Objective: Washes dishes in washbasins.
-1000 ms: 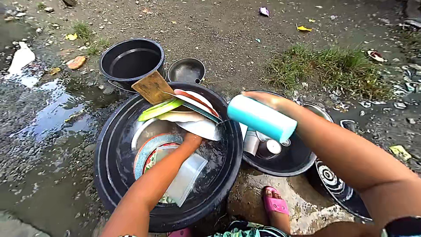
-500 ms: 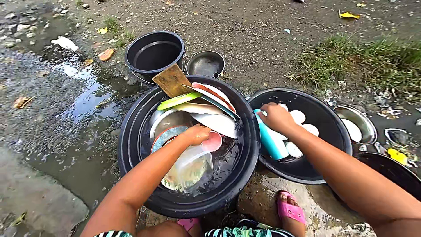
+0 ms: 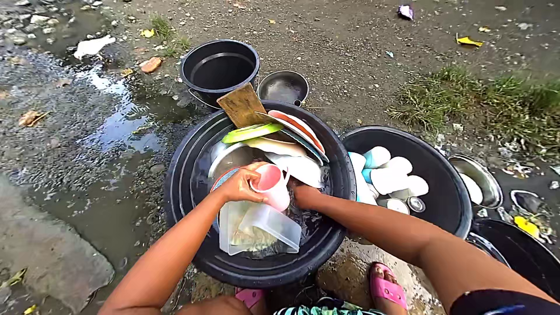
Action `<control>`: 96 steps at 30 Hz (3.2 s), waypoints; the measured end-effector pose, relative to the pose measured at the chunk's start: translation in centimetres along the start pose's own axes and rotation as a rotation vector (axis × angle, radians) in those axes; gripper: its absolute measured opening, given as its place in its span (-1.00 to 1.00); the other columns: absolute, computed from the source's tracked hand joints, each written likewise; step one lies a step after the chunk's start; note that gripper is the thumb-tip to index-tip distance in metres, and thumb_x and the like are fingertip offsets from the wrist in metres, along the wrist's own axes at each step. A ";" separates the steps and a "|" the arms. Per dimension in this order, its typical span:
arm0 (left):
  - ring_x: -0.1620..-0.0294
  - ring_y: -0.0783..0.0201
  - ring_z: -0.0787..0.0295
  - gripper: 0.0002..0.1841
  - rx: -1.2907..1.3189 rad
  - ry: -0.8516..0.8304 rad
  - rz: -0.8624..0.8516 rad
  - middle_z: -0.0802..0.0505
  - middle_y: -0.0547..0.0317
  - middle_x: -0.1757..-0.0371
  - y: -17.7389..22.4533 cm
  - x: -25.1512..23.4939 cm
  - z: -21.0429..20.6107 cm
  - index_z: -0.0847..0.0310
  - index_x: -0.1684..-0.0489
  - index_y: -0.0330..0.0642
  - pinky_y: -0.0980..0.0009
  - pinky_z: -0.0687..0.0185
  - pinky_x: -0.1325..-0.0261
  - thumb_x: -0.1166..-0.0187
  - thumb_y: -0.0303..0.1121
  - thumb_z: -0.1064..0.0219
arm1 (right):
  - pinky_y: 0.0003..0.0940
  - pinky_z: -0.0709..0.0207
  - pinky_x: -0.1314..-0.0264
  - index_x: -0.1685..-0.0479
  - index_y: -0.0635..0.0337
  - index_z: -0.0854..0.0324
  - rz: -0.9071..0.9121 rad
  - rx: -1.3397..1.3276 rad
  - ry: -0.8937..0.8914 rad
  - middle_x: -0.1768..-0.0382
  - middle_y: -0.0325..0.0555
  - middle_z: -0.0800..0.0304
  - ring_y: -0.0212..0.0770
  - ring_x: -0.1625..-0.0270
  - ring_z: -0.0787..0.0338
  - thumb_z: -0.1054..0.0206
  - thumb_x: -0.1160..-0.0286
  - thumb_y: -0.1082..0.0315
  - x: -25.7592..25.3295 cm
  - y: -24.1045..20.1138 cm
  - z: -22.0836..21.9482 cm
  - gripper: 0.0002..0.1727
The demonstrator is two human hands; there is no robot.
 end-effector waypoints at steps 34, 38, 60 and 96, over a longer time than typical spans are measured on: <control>-0.56 -0.17 -0.53 -0.47 -0.467 0.158 0.368 -0.59 -0.42 -0.51 5.4 0.7 2.0 -0.65 0.52 -0.53 0.00 -0.46 -0.52 -0.17 -0.12 -0.74 | 0.42 -0.29 -0.45 -0.26 0.43 -0.62 0.264 0.472 -0.020 -0.10 0.45 -0.76 0.46 -0.28 -0.69 -0.16 -0.69 0.52 9.5 -5.3 5.7 -0.71; -0.57 -0.25 -0.53 -0.50 -0.496 0.072 0.280 -0.49 -0.48 -0.61 4.5 0.5 1.3 -0.70 0.44 -0.56 -0.05 -0.48 -0.52 -0.23 -0.15 -0.70 | 0.30 -0.51 -0.12 0.07 0.53 -0.69 0.595 0.170 0.051 0.15 0.38 -0.79 0.32 0.02 -0.78 -0.32 -0.57 0.53 12.0 -5.7 9.4 -0.83; -0.04 0.48 -0.76 -0.74 0.205 0.774 0.155 -0.87 0.06 0.05 1.2 0.2 0.4 -0.54 0.62 -0.36 0.44 -0.65 -0.14 -0.42 -0.35 -0.23 | -0.36 -0.58 0.16 0.21 0.34 -0.73 0.436 -0.447 0.229 0.43 -0.15 -0.71 -0.35 0.36 -0.67 -0.36 -0.62 0.34 10.2 -1.7 10.6 -0.80; 0.33 0.45 -0.84 -0.52 0.455 0.512 0.685 -0.86 0.30 0.34 7.4 0.8 4.3 -0.56 0.02 -0.10 0.50 -0.79 0.24 -0.91 -0.13 0.34 | -0.52 -0.67 0.30 0.22 0.12 -0.53 0.500 -1.233 -0.149 0.47 -0.38 -0.76 -0.51 0.43 -0.76 0.01 -0.81 0.43 5.9 2.2 1.7 -0.76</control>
Point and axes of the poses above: each hand's wrist, its own x-axis away from the middle knuckle, its own z-axis out of the back of the hand, y = z × x, the point moved 2 cm from there along -x, towards the middle knuckle
